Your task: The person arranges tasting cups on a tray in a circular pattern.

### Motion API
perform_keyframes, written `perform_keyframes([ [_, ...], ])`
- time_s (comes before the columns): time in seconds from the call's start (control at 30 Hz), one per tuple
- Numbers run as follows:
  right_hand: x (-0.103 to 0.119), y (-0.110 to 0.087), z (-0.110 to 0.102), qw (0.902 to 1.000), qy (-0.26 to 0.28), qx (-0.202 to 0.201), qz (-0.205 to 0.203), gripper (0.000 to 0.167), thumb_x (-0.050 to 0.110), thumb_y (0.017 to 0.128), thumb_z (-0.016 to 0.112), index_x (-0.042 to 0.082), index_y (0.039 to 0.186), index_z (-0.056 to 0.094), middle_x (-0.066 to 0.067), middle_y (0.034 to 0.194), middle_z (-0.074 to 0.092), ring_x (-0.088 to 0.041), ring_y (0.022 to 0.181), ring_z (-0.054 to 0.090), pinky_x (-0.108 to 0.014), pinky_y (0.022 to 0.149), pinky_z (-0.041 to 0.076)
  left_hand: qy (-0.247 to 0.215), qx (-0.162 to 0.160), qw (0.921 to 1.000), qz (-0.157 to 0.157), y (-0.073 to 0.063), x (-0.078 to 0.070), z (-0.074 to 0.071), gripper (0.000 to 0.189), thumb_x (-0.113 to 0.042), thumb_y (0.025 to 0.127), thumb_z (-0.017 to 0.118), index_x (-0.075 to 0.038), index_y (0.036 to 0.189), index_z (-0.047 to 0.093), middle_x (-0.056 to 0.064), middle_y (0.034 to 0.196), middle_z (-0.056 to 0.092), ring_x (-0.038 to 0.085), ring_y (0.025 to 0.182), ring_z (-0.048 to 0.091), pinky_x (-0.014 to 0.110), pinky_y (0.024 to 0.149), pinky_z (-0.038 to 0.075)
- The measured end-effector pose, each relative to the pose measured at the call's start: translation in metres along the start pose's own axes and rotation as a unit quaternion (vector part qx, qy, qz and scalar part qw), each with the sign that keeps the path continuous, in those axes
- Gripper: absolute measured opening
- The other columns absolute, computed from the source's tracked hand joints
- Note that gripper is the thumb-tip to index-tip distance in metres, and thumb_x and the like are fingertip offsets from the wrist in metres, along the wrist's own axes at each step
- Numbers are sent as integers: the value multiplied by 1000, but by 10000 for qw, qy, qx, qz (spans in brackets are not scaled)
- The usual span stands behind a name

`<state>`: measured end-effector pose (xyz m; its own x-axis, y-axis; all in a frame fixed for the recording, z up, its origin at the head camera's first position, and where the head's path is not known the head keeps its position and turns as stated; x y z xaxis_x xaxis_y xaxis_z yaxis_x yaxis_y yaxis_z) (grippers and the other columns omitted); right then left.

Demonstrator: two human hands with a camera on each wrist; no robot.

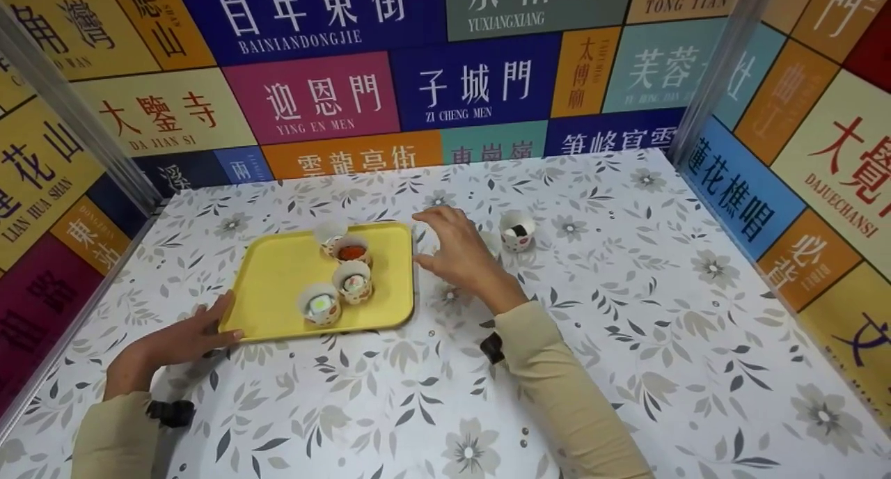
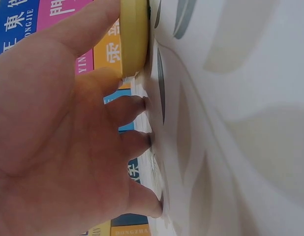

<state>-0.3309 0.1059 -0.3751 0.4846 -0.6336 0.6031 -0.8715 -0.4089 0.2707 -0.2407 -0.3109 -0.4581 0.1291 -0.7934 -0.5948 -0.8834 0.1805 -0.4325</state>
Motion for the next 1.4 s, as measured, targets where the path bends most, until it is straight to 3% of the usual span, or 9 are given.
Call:
perform_keyframes([
  [0.23,-31,-6,-26,9980,256,-510,289,67,18,85,81,8,144,52,-14,149,46,-35,142,39,-55,117,34,-14,-45,10000,21,0,-1,-1,104,-55,94,62,-15,161,-7,20,167,-12,48,150,-22,72,117,-7],
  [0.47,-71,-19,-49,9898,390,-1018,915,61,22,94,70,11,149,46,-17,155,38,-40,146,34,-62,117,30,-31,-46,9999,-148,0,-1,1,104,-57,93,61,-18,162,-6,17,168,-12,45,151,-22,71,118,-8],
  [0.73,-101,-25,-67,9826,429,-1263,1291,68,19,90,76,12,150,45,-18,157,35,-41,148,30,-62,118,29,-20,-31,9998,-170,0,-1,0,103,-57,93,61,-19,162,-7,16,168,-13,45,151,-23,71,117,-9],
  [1.03,-123,-28,-66,9661,1248,-1220,1903,80,32,90,76,14,157,34,-17,163,27,-40,151,25,-60,118,31,2,-30,10000,-84,-1,-2,2,102,-54,95,61,-16,162,-5,20,168,-12,46,151,-21,72,118,-5],
  [1.2,-133,-31,-59,9581,1610,-1272,2000,79,30,92,74,12,157,32,-18,163,24,-41,152,24,-59,117,33,28,-25,9997,-246,-1,0,2,102,-57,93,61,-21,162,-4,18,168,-11,44,153,-20,71,119,-6],
  [1.4,-144,-34,-46,9480,1890,-1288,2213,77,29,94,71,12,157,32,-18,165,18,-41,152,20,-58,118,33,83,-29,9998,-157,0,1,1,102,-55,95,60,-16,162,-6,18,168,-10,45,152,-20,70,119,-6],
])
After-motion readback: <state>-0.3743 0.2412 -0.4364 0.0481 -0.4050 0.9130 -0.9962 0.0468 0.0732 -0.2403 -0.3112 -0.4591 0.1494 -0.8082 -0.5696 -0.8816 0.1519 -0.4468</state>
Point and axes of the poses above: each hand's wrist, its own y-axis towards the middle knuckle, its own z-axis out of the palm, x = y × z, the point moved 6 cm from there along y, towards the middle knuckle
